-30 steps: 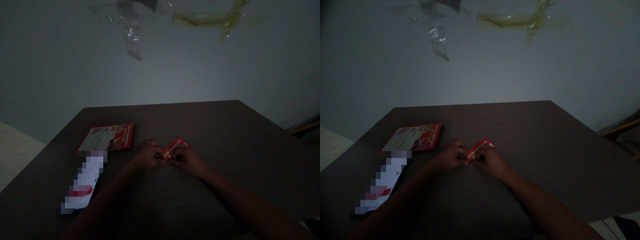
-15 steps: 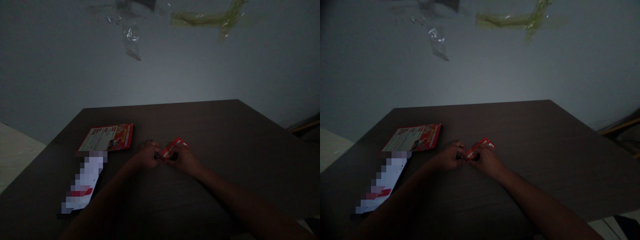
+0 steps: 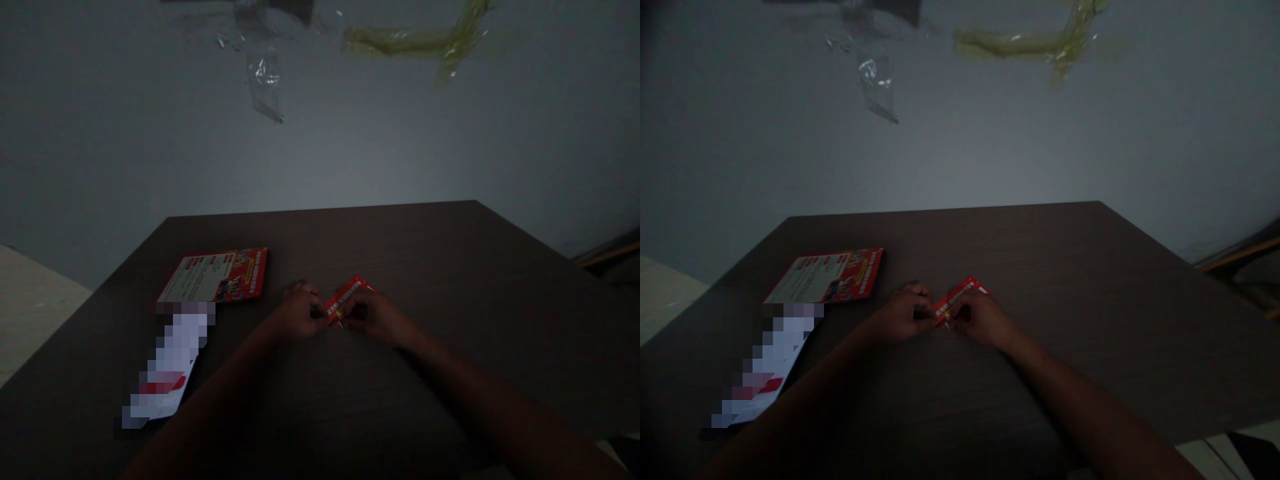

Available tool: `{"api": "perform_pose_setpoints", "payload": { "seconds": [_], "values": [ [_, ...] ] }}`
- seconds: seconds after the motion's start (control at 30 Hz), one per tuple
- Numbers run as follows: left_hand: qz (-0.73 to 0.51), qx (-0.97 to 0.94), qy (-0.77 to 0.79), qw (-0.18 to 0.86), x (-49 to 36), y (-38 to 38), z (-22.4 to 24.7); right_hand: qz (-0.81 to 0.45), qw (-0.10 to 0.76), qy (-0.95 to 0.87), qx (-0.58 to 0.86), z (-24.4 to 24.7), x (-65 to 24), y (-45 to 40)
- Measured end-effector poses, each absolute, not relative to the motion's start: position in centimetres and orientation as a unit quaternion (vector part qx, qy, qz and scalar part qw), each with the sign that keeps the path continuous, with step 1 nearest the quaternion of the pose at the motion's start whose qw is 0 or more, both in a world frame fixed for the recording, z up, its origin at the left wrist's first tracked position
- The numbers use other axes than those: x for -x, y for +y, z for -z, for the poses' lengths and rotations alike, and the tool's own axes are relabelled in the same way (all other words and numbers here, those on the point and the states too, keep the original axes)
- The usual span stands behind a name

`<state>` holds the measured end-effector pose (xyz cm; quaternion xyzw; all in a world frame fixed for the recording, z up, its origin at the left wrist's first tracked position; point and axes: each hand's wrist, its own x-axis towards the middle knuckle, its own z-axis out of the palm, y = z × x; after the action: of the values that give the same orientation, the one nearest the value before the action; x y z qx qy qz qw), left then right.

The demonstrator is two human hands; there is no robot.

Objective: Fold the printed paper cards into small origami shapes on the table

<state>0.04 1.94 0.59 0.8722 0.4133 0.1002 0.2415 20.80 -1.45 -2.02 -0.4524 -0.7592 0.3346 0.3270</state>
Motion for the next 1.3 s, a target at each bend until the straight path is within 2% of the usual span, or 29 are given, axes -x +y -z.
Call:
{"api": "perform_pose_setpoints", "payload": {
  "seconds": [0.2, 0.37, 0.63, 0.8, 1.17, 1.3],
  "values": [
    [-0.114, -0.873, 0.424, 0.212, -0.4, 1.5, -0.2, -0.375, 0.368, -0.704, 0.478, 1.5, -21.6, -1.4],
    [-0.134, -0.851, 0.471, 0.189, -0.4, 1.4, 0.1, -0.276, 0.411, -0.659, 0.566, 0.9, -23.5, -0.7],
    [-0.114, -0.852, 0.475, 0.187, -0.3, 1.4, 0.4, -0.195, 0.338, -0.681, 0.62, 2.2, -25.1, 0.2],
    [-0.121, -0.854, 0.465, 0.199, -0.3, 1.3, 0.3, -0.239, 0.335, -0.692, 0.593, 2.2, -24.8, 0.3],
    [-0.179, -0.846, 0.454, 0.217, -0.5, 1.3, 0.4, -0.421, 0.46, -0.563, 0.543, 2.0, -24.5, 0.5],
    [-0.196, -0.842, 0.459, 0.205, -0.3, 1.6, 0.4, -0.443, 0.478, -0.527, 0.546, 1.7, -24.5, 0.4]
  ]
}}
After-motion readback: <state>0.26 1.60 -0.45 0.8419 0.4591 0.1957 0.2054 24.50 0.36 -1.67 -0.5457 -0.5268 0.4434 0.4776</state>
